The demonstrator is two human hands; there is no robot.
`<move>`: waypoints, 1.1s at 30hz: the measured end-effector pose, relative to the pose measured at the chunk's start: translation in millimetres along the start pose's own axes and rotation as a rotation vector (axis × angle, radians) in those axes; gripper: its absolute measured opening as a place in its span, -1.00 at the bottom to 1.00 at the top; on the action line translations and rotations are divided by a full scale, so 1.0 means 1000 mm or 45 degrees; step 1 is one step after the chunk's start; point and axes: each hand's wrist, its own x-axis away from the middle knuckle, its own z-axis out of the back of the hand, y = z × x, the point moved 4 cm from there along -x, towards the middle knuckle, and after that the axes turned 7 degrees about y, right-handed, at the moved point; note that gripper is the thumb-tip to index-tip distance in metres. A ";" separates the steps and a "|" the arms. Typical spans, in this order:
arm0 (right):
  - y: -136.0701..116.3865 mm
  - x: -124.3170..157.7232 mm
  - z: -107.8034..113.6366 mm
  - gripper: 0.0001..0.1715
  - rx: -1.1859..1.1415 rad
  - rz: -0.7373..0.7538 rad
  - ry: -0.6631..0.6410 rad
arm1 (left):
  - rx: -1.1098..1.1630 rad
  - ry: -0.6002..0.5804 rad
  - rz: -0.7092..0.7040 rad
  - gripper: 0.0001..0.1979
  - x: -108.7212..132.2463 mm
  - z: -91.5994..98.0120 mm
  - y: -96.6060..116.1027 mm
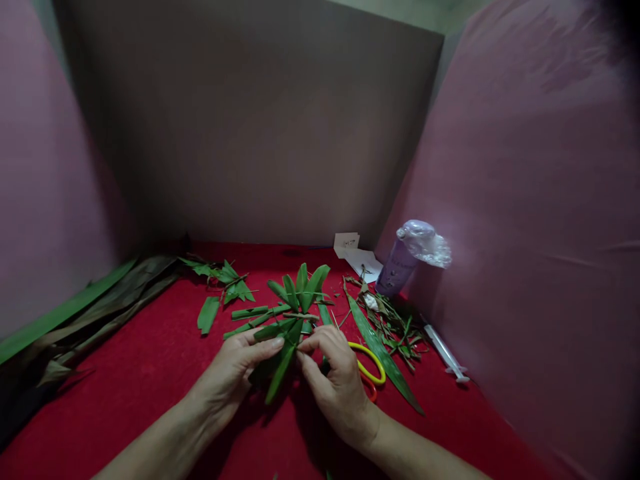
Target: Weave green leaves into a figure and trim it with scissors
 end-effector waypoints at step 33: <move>-0.002 0.004 -0.008 -0.85 0.032 -0.022 -0.193 | -0.114 0.257 -0.148 -0.72 -0.005 0.015 -0.003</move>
